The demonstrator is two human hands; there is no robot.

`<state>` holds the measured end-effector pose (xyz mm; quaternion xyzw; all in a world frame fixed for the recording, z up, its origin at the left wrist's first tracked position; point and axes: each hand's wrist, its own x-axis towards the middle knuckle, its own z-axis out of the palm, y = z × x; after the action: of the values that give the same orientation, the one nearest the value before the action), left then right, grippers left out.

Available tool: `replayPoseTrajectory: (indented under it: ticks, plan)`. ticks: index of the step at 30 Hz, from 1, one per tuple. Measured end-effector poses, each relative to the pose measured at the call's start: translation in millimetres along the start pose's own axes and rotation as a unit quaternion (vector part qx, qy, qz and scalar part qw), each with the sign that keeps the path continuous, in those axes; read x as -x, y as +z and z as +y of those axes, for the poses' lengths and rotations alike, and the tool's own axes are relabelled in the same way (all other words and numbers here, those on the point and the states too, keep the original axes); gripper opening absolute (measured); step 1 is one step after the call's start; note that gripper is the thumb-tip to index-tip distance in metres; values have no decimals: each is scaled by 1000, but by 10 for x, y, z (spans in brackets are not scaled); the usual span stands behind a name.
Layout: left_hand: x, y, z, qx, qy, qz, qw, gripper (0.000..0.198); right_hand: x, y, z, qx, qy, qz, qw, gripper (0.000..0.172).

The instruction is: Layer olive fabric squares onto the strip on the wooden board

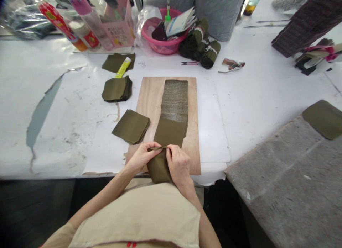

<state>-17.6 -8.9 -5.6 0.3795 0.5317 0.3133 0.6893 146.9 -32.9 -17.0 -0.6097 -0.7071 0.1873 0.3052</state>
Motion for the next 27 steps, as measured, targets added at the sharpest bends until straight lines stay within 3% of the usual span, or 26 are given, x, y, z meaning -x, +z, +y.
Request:
replayPoseTrajectory:
  ticks: [4, 7, 11, 19, 27]
  plan:
    - [12, 32, -27, 53, -45, 4, 998, 37, -33, -27, -7, -32, 65, -13, 997, 25]
    - [8, 45, -25, 74, -45, 5, 996, 37, -64, -87, 3, -164, 130, -62, 976, 24]
    - [-11, 46, -16, 73, -17, -7, 997, 35, -81, -153, 31, -276, 154, -100, 944, 26]
    - [-39, 20, -61, 97, -21, -6, 995, 31, -37, -120, 38, -282, 158, -55, 945, 28]
    - [-21, 8, -64, 72, -21, -3, 997, 33, 7, -60, 16, -179, 148, -45, 972, 18]
